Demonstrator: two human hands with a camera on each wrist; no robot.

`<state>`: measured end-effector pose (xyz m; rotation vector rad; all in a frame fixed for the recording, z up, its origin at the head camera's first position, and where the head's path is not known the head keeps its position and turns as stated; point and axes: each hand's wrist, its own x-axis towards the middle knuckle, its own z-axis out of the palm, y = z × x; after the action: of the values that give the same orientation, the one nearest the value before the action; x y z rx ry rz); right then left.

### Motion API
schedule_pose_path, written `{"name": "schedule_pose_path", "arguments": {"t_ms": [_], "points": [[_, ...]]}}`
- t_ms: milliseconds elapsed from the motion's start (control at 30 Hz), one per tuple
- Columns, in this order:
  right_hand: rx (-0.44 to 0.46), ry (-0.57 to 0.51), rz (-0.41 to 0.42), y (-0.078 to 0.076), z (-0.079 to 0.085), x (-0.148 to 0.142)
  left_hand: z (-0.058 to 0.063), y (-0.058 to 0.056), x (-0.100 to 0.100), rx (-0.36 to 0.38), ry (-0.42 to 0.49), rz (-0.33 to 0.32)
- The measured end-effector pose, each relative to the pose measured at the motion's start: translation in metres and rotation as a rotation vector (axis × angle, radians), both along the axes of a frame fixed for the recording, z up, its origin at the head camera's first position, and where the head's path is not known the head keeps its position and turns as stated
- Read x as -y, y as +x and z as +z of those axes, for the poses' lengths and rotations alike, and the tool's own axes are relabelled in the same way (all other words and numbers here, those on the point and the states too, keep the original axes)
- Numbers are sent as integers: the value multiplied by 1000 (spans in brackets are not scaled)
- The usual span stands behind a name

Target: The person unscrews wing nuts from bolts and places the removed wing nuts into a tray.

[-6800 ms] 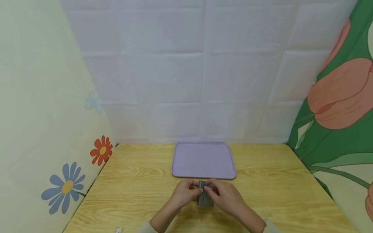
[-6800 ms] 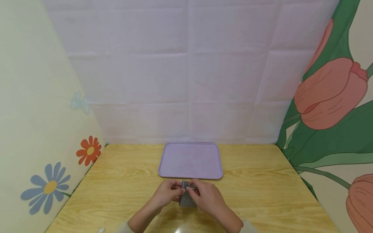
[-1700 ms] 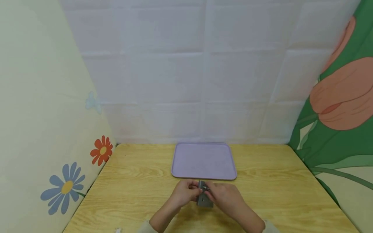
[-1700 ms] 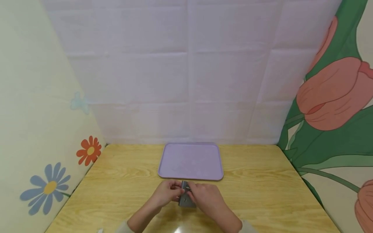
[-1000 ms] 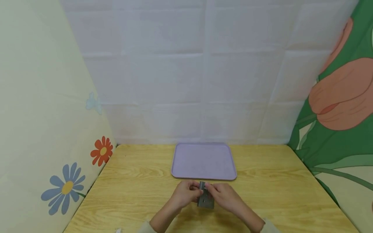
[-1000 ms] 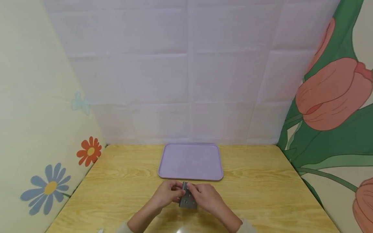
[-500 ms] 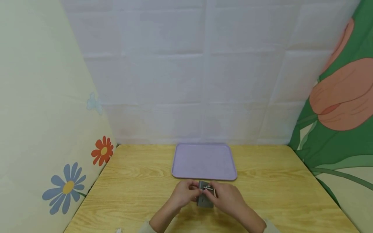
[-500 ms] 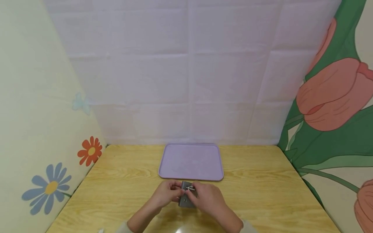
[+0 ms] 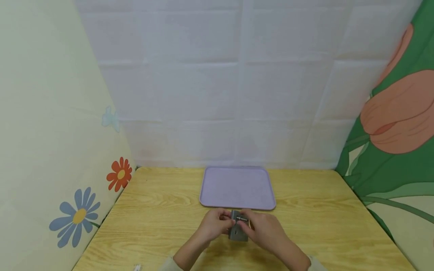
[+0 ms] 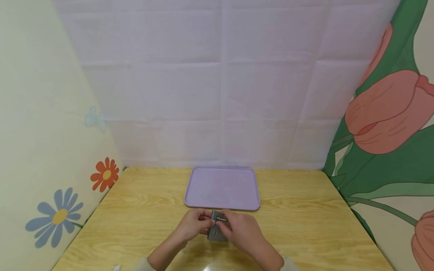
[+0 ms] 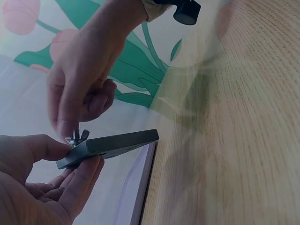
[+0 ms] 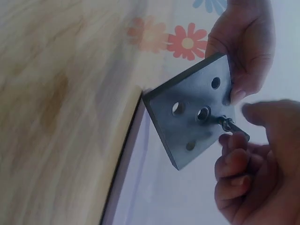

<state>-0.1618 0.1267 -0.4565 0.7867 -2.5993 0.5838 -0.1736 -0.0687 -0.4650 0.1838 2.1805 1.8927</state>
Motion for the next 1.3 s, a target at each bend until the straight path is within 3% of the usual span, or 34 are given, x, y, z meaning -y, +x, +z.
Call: {"name": "schedule_pose_path", "arguments": {"t_ms": [167, 300, 400, 500, 733, 1167, 1300], "points": [[338, -156, -101, -1, 1, 1, 0, 0, -1, 1, -7, 2], [516, -231, -77, -3, -2, 1, -1, 1, -1, 3, -22, 0], [607, -282, -41, -4, -4, 1, -1, 1, -1, 1, -30, -3], [625, -292, -21, -5, -5, 2, -1, 1, -1, 1, -28, -6], [528, -236, -30, -5, -4, 4, -2, 0, 0, -3, -18, -4], [45, 104, -23, 1, 0, 3, -2, 0, 1, -13, 6, -9], [-7, 103, -14, 1, 0, 2, -1, 0, 1, -17, 20, -13]]}}
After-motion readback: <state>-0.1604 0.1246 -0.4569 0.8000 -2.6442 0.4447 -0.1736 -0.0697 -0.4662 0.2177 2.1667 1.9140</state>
